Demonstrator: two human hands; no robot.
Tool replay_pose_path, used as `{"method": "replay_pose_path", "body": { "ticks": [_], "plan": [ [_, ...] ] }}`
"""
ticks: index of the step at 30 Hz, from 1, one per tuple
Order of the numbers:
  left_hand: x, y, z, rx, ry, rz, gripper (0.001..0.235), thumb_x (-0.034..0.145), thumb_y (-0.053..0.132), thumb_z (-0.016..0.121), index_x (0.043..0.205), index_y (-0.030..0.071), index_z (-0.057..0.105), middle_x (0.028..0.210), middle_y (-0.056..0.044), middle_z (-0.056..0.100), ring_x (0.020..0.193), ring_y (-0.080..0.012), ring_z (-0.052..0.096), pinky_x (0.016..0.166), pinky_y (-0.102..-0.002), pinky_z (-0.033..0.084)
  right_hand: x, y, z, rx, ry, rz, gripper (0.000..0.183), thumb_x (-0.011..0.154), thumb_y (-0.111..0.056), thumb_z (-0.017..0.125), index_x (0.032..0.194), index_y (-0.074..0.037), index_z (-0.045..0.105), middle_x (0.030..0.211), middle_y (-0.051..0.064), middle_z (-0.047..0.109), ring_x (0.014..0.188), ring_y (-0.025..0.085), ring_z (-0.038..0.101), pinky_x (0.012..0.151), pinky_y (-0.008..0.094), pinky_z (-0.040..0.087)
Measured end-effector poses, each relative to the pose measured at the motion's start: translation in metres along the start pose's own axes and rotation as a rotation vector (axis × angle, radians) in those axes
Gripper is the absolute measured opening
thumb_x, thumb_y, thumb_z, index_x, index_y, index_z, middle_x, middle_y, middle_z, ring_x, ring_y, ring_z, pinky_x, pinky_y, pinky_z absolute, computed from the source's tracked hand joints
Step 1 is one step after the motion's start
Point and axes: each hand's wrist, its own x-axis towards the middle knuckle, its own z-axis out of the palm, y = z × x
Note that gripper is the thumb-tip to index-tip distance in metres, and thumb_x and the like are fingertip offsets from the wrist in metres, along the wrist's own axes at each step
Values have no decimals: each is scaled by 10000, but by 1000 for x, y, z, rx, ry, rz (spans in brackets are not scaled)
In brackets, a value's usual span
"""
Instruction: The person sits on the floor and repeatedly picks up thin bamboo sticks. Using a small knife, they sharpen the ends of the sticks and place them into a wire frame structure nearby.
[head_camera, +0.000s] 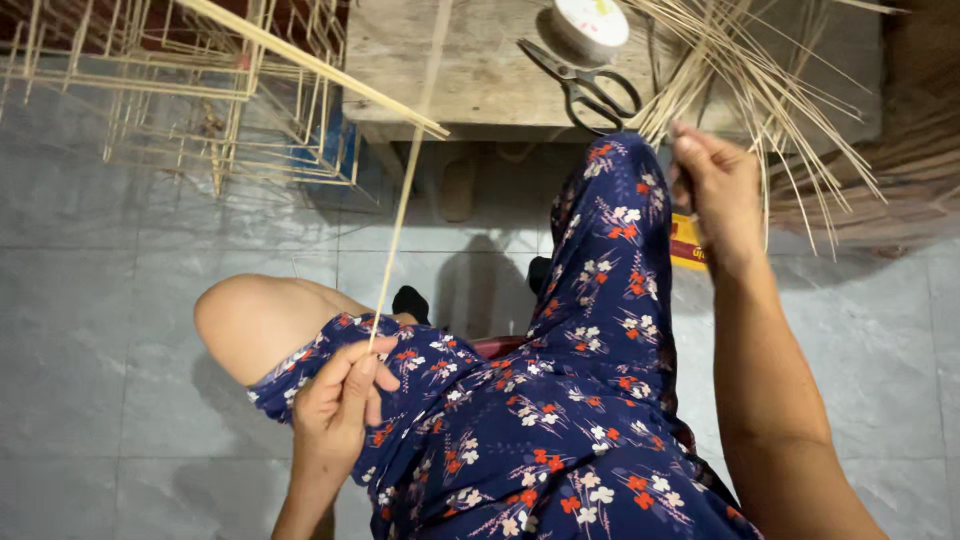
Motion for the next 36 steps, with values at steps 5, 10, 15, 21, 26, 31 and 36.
{"method": "replay_pose_path", "body": {
  "ticks": [5,10,15,21,26,31,36],
  "plan": [
    [36,9,45,-153,-22,142,289,1032,73,629,1310,3,659,843,60,594,740,11,522,642,-147,435,-51,-5,40,-72,-134,136,255,1028,-202,638,1174,-29,756,712,-33,608,522,20,473,458,182,353],
    [99,20,110,-361,-72,51,444,917,77,723,1352,43,645,852,74,587,628,11,465,511,-157,357,-92,2,91,-6,-366,357,271,985,-226,648,1149,-47,769,655,-29,599,472,35,446,421,208,345],
    [120,6,131,-295,-34,161,130,970,66,710,1068,-4,760,939,-9,691,739,-36,557,622,-172,432,-112,16,115,23,-534,470,287,982,-234,653,1162,-42,771,637,-38,583,476,37,434,428,213,332],
    [129,-18,119,-516,-41,34,171,924,60,715,1086,10,734,898,-42,747,770,-74,681,674,-191,533,-119,20,99,15,-809,245,436,916,-168,684,1332,-80,587,1082,-20,713,966,38,651,841,206,536],
    [115,-26,118,-206,-25,-180,122,917,32,757,1021,-31,772,810,-53,734,608,-97,520,513,-235,349,-110,13,85,-9,-446,56,272,973,-168,674,1203,-25,702,1065,11,722,974,101,657,852,255,544],
    [97,-22,141,32,-84,85,109,906,64,754,967,-23,731,763,-8,709,667,-56,618,605,-192,493,-106,16,106,-270,-291,-222,173,926,-151,756,1039,-26,714,918,26,671,834,98,628,740,272,517],
    [95,-15,147,-33,-129,163,149,974,99,689,1075,5,746,844,-2,702,747,-57,616,655,-192,504,-95,18,104,-192,-289,-59,178,933,-159,772,959,-7,683,838,33,642,794,112,567,704,276,506]
  ]
}}
